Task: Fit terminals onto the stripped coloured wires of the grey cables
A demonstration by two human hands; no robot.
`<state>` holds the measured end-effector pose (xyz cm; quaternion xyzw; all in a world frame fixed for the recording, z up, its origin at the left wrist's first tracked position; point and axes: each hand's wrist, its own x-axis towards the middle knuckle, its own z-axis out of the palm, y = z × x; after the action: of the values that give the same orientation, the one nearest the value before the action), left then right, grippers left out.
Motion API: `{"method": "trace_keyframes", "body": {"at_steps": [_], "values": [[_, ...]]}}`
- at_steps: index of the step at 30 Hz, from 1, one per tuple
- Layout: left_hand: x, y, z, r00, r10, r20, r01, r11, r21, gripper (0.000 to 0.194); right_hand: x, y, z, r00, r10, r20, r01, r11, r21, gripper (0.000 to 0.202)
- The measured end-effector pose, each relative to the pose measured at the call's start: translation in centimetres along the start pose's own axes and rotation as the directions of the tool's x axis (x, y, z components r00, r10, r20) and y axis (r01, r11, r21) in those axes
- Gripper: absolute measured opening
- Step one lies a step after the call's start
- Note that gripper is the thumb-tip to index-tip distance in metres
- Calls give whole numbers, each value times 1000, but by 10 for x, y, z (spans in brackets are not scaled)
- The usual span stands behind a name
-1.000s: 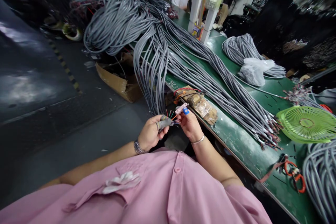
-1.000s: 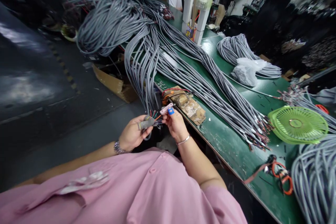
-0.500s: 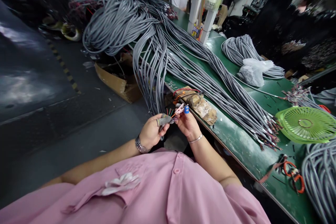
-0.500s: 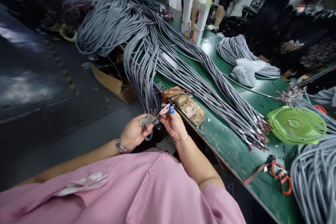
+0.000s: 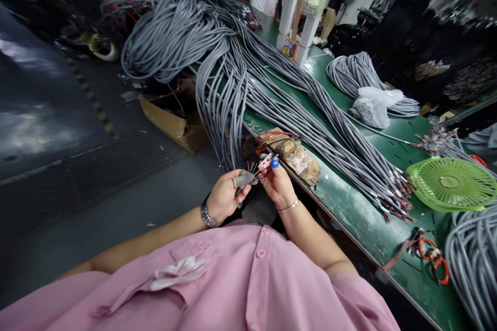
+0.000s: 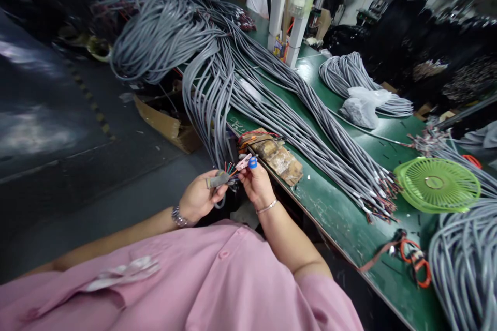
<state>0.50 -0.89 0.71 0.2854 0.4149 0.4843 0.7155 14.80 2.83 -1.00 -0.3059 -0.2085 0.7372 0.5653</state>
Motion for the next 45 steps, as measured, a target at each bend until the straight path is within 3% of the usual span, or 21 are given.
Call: {"method": "trace_keyframes", "body": {"at_steps": [10,20,33,45], "values": [[2,1,0,1000,6,-21,-7,1000,-11,16,-1,0,0,999,19,27,-19,1000,1,35],[4,1,-1,999,7,-43,-8,1000,-25,15,-1,0,0,999,17,29,-18,999,38,26],[1,1,0,999,29,-31,-24,989,148,15,-1,1,2,999,-7,35,6,999,42,30],[-1,2,1,998,55,-40,-47,983,176,20,-2,1,4,999,1,-39,-2,999,-35,36]]}}
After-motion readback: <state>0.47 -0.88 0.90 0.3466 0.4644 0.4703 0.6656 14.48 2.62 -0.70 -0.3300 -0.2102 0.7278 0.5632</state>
